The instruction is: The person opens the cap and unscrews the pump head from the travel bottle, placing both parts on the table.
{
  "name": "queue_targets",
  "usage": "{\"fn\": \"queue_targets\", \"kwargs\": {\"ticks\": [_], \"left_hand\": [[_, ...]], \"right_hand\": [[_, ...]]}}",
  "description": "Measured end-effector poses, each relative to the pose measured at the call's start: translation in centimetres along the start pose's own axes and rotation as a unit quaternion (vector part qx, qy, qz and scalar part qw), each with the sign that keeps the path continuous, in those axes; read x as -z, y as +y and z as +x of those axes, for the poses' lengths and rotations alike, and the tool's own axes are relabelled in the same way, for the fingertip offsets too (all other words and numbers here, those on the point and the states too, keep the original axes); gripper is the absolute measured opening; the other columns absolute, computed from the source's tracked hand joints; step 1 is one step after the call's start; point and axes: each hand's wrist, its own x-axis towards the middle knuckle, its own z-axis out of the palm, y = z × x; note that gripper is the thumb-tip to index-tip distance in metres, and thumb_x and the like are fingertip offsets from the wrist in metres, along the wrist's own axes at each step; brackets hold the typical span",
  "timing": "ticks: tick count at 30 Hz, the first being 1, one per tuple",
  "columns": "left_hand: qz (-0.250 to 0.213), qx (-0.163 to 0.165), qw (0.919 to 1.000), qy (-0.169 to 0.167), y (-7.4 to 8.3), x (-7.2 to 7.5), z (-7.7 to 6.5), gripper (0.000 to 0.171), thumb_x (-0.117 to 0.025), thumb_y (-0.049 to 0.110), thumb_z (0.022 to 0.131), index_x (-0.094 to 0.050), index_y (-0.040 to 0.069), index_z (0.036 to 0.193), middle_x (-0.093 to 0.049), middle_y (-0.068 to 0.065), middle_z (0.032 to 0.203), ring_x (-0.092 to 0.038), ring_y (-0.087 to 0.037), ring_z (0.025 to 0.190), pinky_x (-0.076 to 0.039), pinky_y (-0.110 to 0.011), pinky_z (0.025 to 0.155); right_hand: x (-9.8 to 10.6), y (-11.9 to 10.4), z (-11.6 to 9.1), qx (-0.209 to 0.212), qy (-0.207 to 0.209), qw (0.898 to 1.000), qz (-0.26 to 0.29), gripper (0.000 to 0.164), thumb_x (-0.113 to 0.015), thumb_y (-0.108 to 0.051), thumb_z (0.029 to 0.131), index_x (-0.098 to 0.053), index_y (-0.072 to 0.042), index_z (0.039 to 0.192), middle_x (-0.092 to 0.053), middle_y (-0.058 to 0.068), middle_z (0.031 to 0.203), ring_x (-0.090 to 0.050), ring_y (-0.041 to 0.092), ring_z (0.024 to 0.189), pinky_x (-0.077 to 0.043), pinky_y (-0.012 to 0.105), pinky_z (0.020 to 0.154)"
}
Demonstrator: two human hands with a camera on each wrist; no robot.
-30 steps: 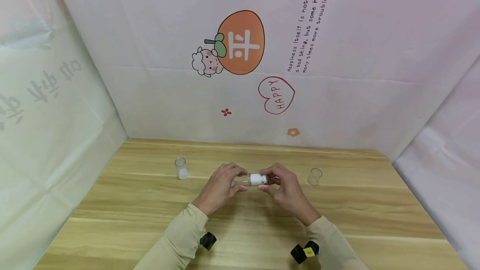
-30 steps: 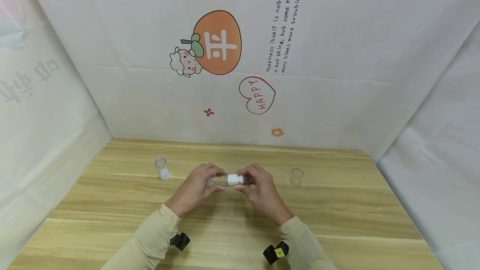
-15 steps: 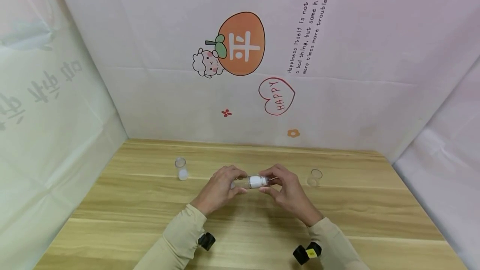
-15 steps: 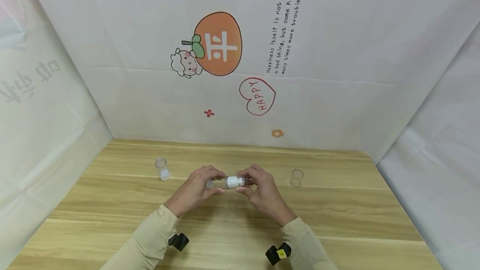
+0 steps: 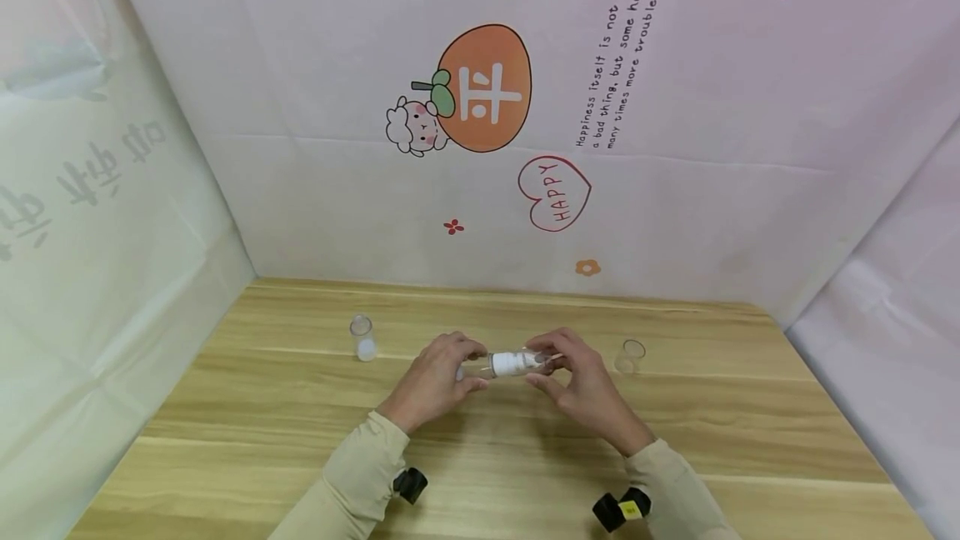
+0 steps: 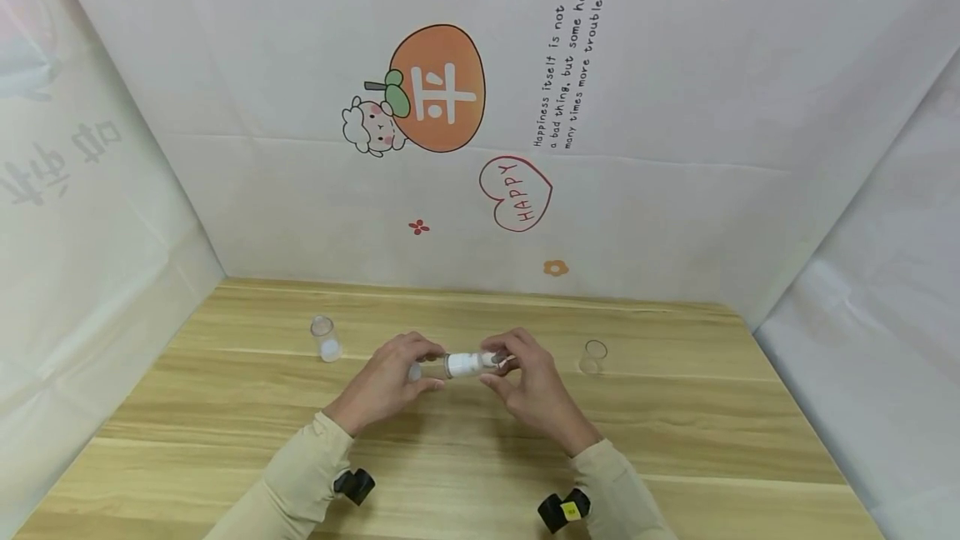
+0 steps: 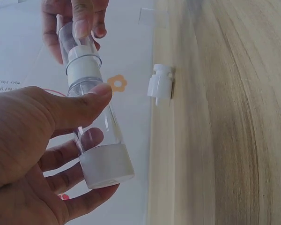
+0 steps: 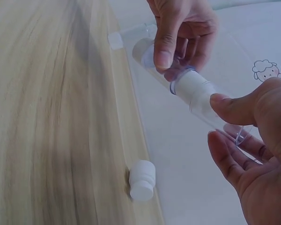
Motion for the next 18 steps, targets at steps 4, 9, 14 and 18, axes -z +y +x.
{"fn": "queue_targets", "kwargs": {"ticks": [4,9,14,18], "left_hand": [[0.001,0.012,0.9999,-0.002,-0.1,0.1,-0.1,0.037,-0.086,0.018,0.082,-0.072,0.004,0.113,-0.068,-0.009,0.104,-0.061,-0.022,0.094,-0.052,-0.043,0.082],[-0.006,0.024,0.9997,-0.003,-0.2,0.1,-0.2,0.036,-0.086,0.018,0.083,-0.072,0.004,0.113,-0.068,-0.009,0.104,-0.062,-0.024,0.095,-0.052,-0.043,0.082],[-0.009,0.029,0.9995,-0.001,-0.4,0.1,-0.2,0.036,-0.086,0.018,0.083,-0.072,0.004,0.112,-0.068,-0.009,0.104,-0.062,-0.026,0.095,-0.051,-0.042,0.080],[-0.009,0.028,0.9996,0.000,-0.4,0.0,-0.3,0.035,-0.085,0.018,0.083,-0.072,0.004,0.112,-0.068,-0.010,0.104,-0.062,-0.025,0.095,-0.051,-0.042,0.079]], "right_hand": [[0.4,0.1,-0.1,-0.008,0.010,1.000,0.010,0.041,-0.081,0.007,0.082,-0.064,-0.002,0.118,-0.061,0.014,0.110,-0.064,0.023,0.093,-0.058,0.027,0.074],[0.8,0.6,-0.1,-0.015,0.031,0.999,0.009,0.042,-0.083,0.007,0.080,-0.066,-0.005,0.116,-0.061,0.006,0.104,-0.063,0.026,0.087,-0.058,0.028,0.070],[1.2,1.0,-0.3,-0.030,0.058,0.998,0.000,0.040,-0.084,0.004,0.080,-0.068,-0.007,0.115,-0.059,0.002,0.102,-0.062,0.028,0.087,-0.056,0.029,0.069],[1.6,1.2,-0.4,-0.044,0.079,0.996,-0.007,0.036,-0.083,0.002,0.082,-0.069,-0.009,0.114,-0.058,0.005,0.103,-0.059,0.025,0.089,-0.054,0.030,0.070]]}}
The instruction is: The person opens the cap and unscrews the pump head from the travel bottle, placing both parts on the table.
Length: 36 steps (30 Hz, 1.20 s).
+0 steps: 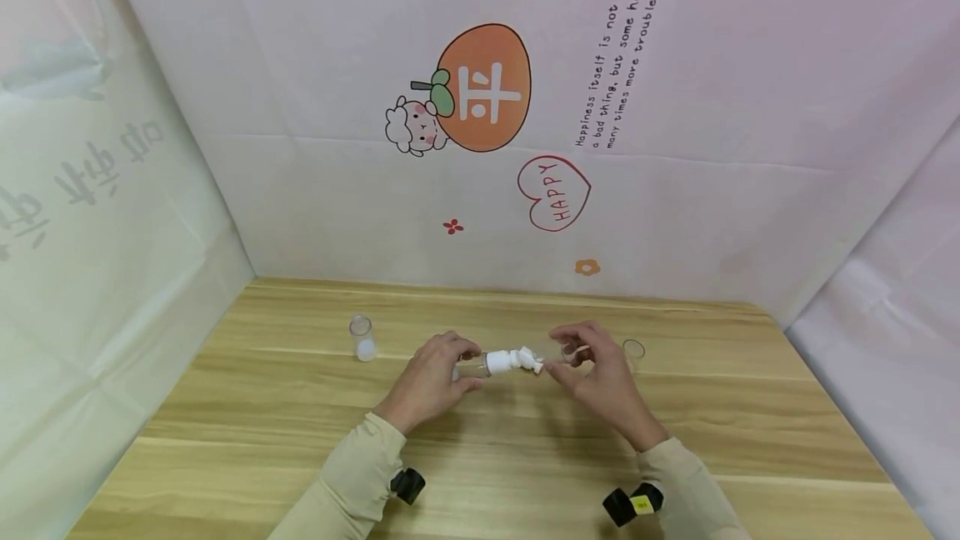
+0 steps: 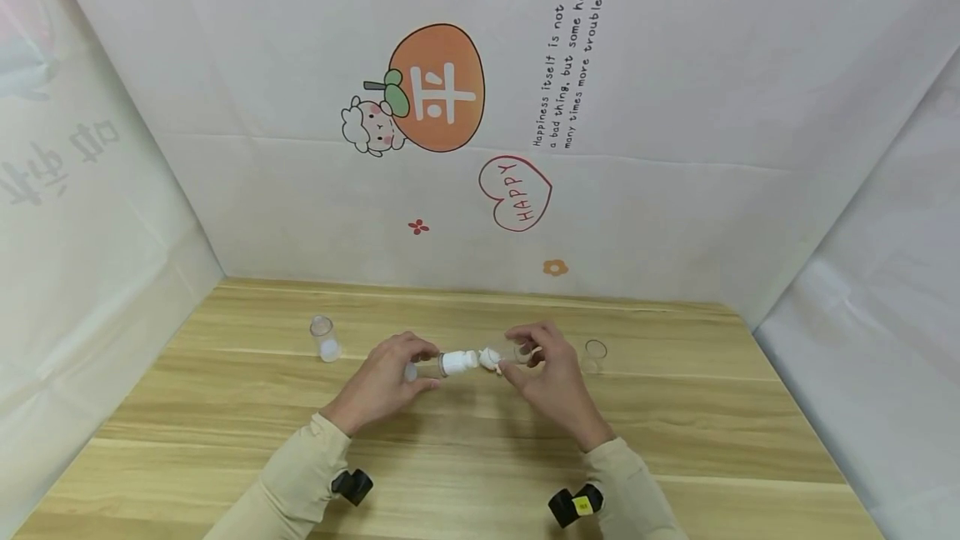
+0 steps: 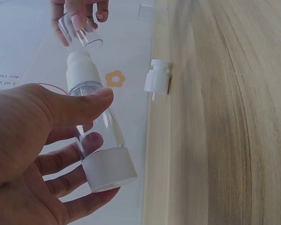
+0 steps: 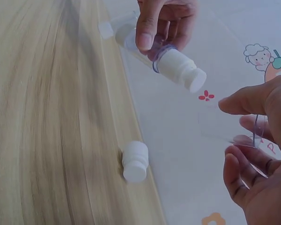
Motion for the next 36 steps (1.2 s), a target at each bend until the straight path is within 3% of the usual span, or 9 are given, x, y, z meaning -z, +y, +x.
{"fn": "queue_targets", "kwargs": {"ticks": [7,12,20,36], "left_hand": [[-0.008,-0.001,1.0000,0.002,0.1,0.0,-0.1,0.033,-0.085,0.019,0.084,-0.073,0.005,0.111,-0.067,-0.007,0.102,-0.063,-0.026,0.095,-0.052,-0.040,0.079],[-0.010,-0.002,0.9999,0.003,0.0,-0.1,0.0,0.033,-0.085,0.019,0.084,-0.072,0.004,0.111,-0.068,-0.008,0.102,-0.063,-0.026,0.094,-0.053,-0.039,0.078],[-0.019,-0.003,0.9997,0.013,0.0,0.0,0.0,0.032,-0.085,0.018,0.084,-0.072,0.005,0.110,-0.067,-0.005,0.103,-0.064,-0.027,0.095,-0.053,-0.038,0.078],[-0.026,0.005,0.9995,0.016,-0.1,0.1,-0.1,0.032,-0.086,0.017,0.083,-0.072,0.008,0.110,-0.065,0.000,0.100,-0.062,-0.022,0.092,-0.051,-0.033,0.076]], "right_hand": [[0.2,0.8,0.2,-0.025,0.022,0.999,-0.012,0.033,-0.082,0.003,0.082,-0.069,-0.004,0.112,-0.058,0.013,0.108,-0.059,0.029,0.096,-0.056,0.042,0.080],[0.1,1.6,0.5,-0.067,0.023,0.997,-0.021,0.033,-0.081,0.005,0.082,-0.068,-0.001,0.111,-0.055,0.014,0.107,-0.061,0.031,0.098,-0.056,0.047,0.086],[-0.2,3.0,0.8,-0.137,0.018,0.990,-0.021,0.032,-0.075,0.004,0.085,-0.067,0.001,0.116,-0.051,0.016,0.110,-0.058,0.031,0.102,-0.057,0.042,0.086],[-1.5,5.6,0.7,-0.159,0.013,0.985,-0.066,0.035,-0.073,-0.001,0.086,-0.063,0.006,0.119,-0.060,0.017,0.105,-0.063,0.032,0.096,-0.056,0.044,0.082]]}}
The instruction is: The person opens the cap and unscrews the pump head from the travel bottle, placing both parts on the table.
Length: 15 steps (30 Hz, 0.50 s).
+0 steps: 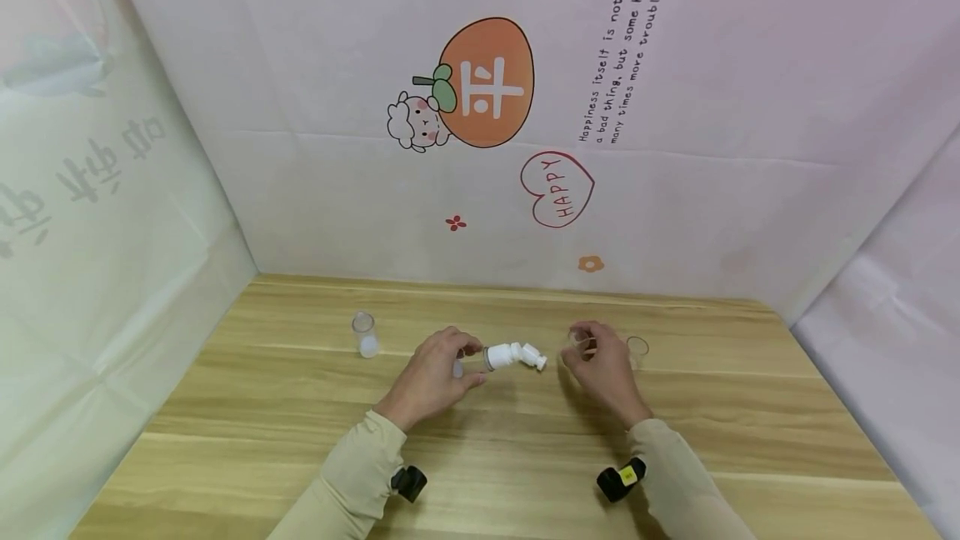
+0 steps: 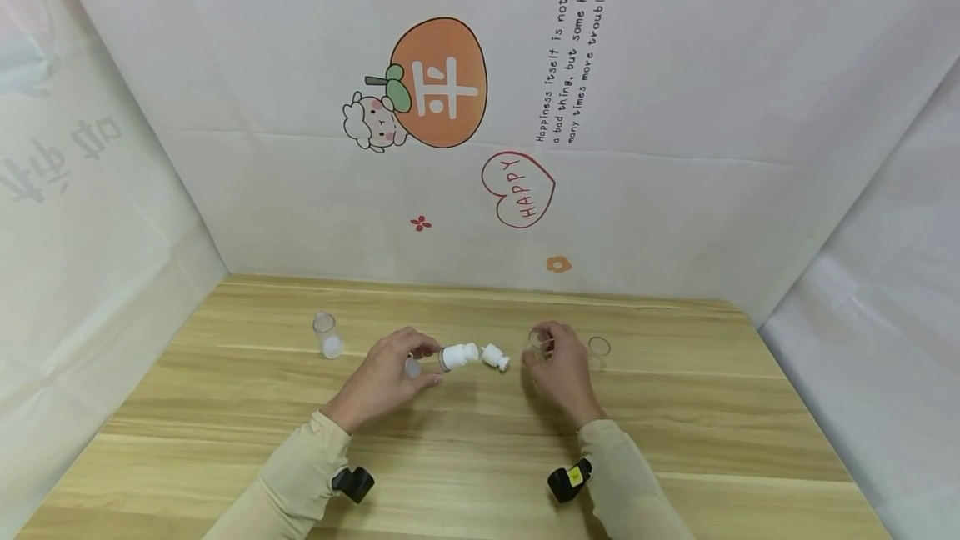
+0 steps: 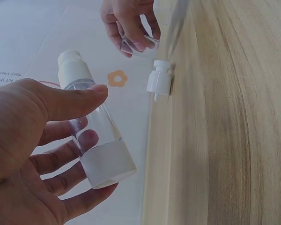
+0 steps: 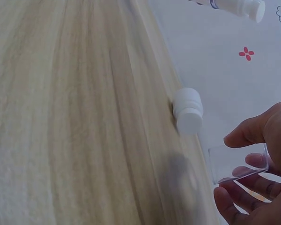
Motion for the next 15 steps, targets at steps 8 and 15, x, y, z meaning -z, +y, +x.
{"fn": "queue_targets", "kwargs": {"ticks": [8,15], "left_hand": [[-0.006,0.001,1.0000,-0.003,0.04,0.12,-0.06,0.033,-0.085,0.018,0.084,-0.071,0.006,0.112,-0.065,-0.004,0.099,-0.062,-0.025,0.092,-0.051,-0.035,0.076],[-0.007,0.004,1.0000,-0.005,-0.01,0.14,-0.13,0.034,-0.085,0.018,0.084,-0.071,0.005,0.113,-0.066,-0.007,0.100,-0.061,-0.024,0.091,-0.051,-0.035,0.076]], "right_hand": [[-0.14,0.29,-0.06,-0.004,0.000,1.000,-0.025,0.034,-0.074,-0.002,0.088,-0.062,0.007,0.118,-0.061,0.019,0.104,-0.063,0.033,0.095,-0.056,0.044,0.081],[-0.26,0.72,-0.07,-0.021,-0.012,0.999,-0.036,0.036,-0.075,-0.003,0.088,-0.062,0.005,0.121,-0.062,0.018,0.106,-0.062,0.031,0.096,-0.055,0.043,0.082]]}}
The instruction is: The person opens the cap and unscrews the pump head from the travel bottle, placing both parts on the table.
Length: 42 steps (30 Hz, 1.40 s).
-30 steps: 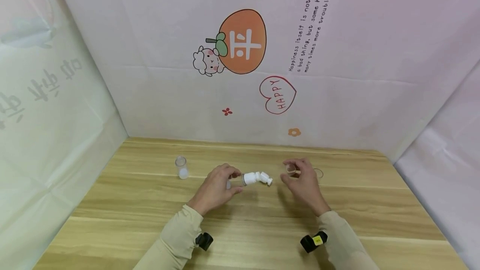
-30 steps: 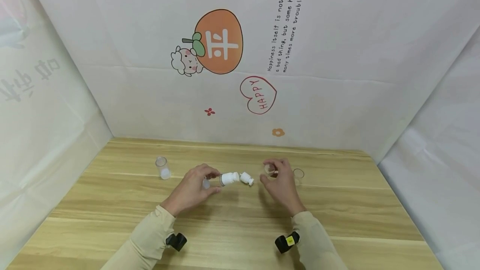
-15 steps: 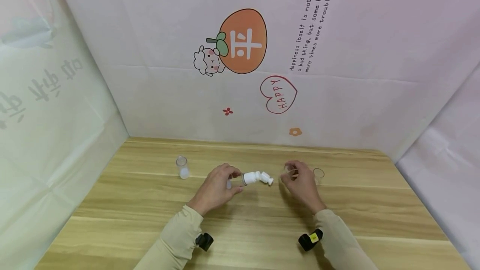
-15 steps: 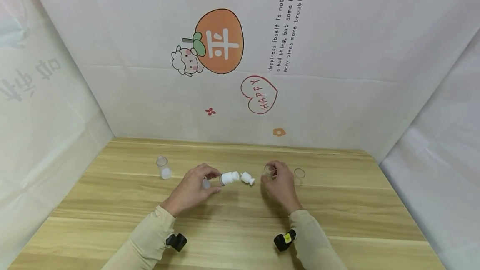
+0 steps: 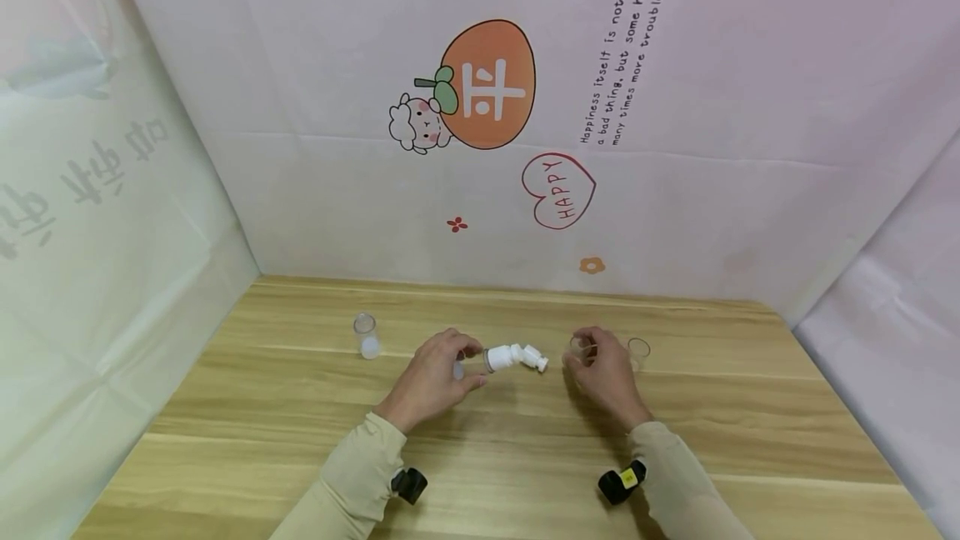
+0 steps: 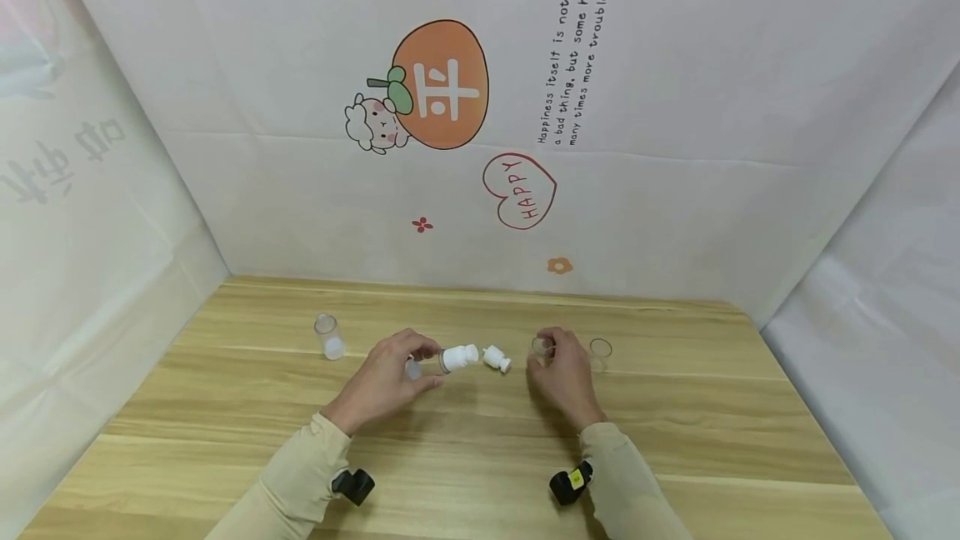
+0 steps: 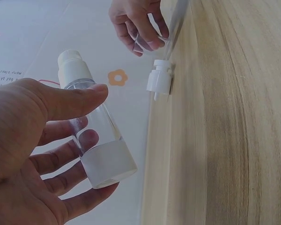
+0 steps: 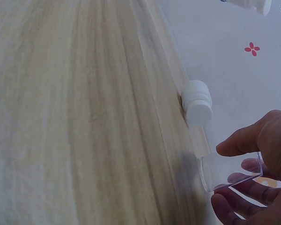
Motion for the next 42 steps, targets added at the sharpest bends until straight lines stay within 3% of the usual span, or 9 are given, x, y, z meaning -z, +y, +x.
{"fn": "queue_targets", "kwargs": {"ticks": [28,34,42], "left_hand": [[-0.006,0.001,1.0000,0.003,-0.2,-0.1,0.0,0.032,-0.085,0.018,0.084,-0.071,0.006,0.111,-0.066,-0.008,0.101,-0.062,-0.024,0.092,-0.051,-0.037,0.077],[-0.010,0.001,0.9999,0.003,-0.1,-0.1,0.0,0.033,-0.085,0.018,0.084,-0.071,0.005,0.111,-0.066,-0.008,0.101,-0.062,-0.026,0.093,-0.051,-0.037,0.077],[-0.013,0.000,0.9999,0.003,0.0,-0.1,0.1,0.033,-0.085,0.018,0.085,-0.071,0.004,0.112,-0.067,-0.009,0.102,-0.062,-0.026,0.093,-0.051,-0.038,0.077]], "right_hand": [[0.1,0.1,-0.1,-0.012,-0.008,1.000,-0.016,0.041,-0.074,-0.003,0.088,-0.059,0.003,0.126,-0.061,0.018,0.106,-0.061,0.032,0.094,-0.053,0.043,0.079],[0.5,-0.2,-0.1,-0.017,-0.010,0.999,-0.026,0.046,-0.075,-0.006,0.088,-0.057,0.004,0.129,-0.059,0.021,0.114,-0.060,0.034,0.102,-0.053,0.047,0.085],[1.2,-1.5,-0.4,0.011,-0.005,0.998,-0.054,0.051,-0.075,-0.010,0.088,-0.055,0.002,0.133,-0.052,0.024,0.128,-0.055,0.038,0.112,-0.048,0.054,0.090]]}}
